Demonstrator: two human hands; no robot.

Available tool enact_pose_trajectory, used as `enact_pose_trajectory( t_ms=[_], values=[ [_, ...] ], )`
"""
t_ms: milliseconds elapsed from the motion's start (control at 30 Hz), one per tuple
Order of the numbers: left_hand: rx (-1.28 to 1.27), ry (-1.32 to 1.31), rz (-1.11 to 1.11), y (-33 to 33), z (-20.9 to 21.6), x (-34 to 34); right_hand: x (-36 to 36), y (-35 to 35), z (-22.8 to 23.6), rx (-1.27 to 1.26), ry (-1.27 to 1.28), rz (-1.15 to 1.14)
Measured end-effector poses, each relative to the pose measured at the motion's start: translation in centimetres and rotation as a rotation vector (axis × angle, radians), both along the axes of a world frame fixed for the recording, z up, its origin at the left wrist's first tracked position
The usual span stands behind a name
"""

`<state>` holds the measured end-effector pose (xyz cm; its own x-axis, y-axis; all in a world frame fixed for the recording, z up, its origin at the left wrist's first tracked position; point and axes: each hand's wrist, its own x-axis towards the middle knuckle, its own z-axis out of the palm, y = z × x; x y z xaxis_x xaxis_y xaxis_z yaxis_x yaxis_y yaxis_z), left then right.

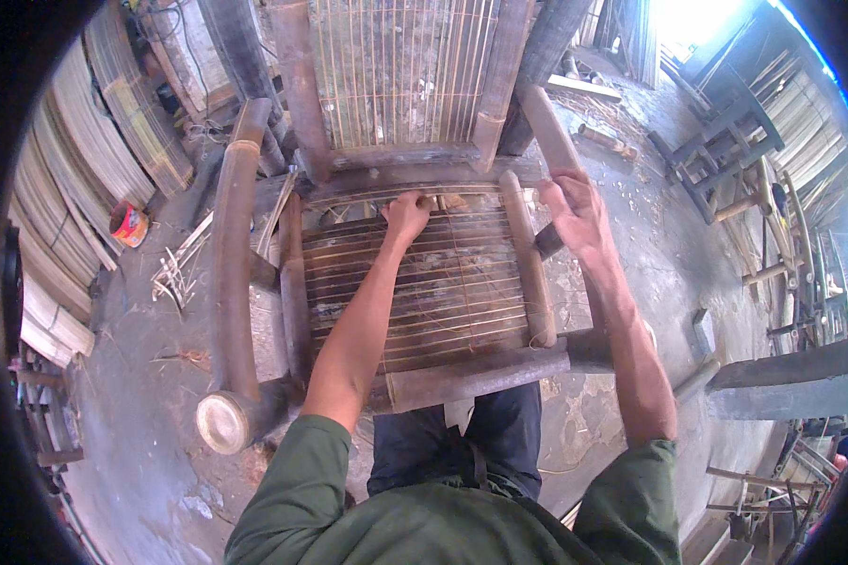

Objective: The person weaves thin bamboo strips into the seat frame of a wooden chair. They interlace the strips by hand, pulling them through the existing weave and tightening them to form a flat surface. The person briefly uses a knife to trim a strip before continuing the weaving process.

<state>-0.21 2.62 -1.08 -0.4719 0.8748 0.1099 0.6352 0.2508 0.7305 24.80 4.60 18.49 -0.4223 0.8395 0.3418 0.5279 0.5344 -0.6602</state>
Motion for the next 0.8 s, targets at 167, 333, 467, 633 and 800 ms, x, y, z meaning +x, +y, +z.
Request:
enact_pose_trajectory(
  t_ms=[167, 333, 467, 633, 800],
  values=[
    [0.256, 0.038, -0.122, -1.5, 1.5, 3.5, 1.5, -0.8, 1.5, -0.659, 0.593, 0.059],
    [0.243, 0.313, -0.281, -3.1, 2.0, 2.5, 0.8, -2.0, 12.2, 0.504, -0.921, 0.042],
    [0.188, 0.17, -0.256, -2.1, 2.3, 2.6, 7.1, 2.4, 15.8, 0.669, -1.015, -0.236],
    [0.443, -0.216, 0.021, -1.2, 2.0, 2.4, 4.9, 5.0, 13.0, 0.457, -0.909, -0.173],
    [0.741, -0.172, 0.07, -1.4, 0.9, 1.3, -8.4, 2.2, -2.1, -0.133, -0.856, 0.288]
  ],
)
